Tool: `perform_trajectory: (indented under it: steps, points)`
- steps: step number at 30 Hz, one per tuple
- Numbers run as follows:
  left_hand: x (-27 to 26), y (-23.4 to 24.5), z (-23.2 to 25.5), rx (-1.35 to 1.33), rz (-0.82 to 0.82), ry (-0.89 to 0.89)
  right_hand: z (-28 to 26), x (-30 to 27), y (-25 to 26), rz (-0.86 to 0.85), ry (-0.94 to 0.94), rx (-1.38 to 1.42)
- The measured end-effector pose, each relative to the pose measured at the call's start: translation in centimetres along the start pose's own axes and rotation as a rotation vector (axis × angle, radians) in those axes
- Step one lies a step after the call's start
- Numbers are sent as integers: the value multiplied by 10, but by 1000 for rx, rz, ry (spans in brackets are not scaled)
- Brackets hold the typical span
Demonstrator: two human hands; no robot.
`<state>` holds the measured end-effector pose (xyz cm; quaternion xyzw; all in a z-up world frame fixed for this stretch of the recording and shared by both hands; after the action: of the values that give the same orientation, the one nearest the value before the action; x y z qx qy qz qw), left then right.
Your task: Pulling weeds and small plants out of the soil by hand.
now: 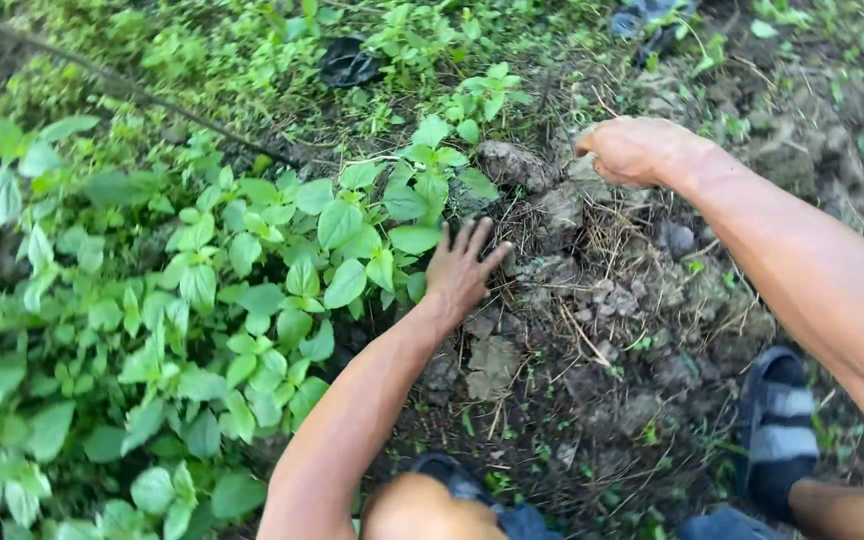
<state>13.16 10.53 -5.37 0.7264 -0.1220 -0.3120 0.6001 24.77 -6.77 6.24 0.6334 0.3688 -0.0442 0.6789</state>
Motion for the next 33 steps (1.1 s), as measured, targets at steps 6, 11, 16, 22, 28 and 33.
perform_trajectory:
  steps: [6,11,16,22,28,33]
  points:
    - [-2,-30,-40,-309,-138,174,-27,7,-7,-26,-87,111]
    - [-12,-28,-39,-460,-204,216,-20,45,-38,-17,-33,60]
    - [-15,-9,-48,-600,-80,268,-20,92,-22,310,107,98]
    - [-18,-2,-53,-687,143,286,-80,197,-25,372,341,208]
    - [-19,8,-54,-670,243,272,-105,261,-4,547,243,44]
    - [-14,6,-59,-714,185,304,-41,344,-80,344,166,350]
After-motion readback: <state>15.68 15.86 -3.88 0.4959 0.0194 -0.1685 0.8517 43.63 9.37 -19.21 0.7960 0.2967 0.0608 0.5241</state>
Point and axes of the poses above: each hand's wrist, its own x-axis towards the middle knuckle, its own y-axis out of the back of the hand, z = x × y, the point moved 10 cm from there along x, towards the middle knuckle, and after that the axes turned 12 degrees about y, right-handed, at the moved point
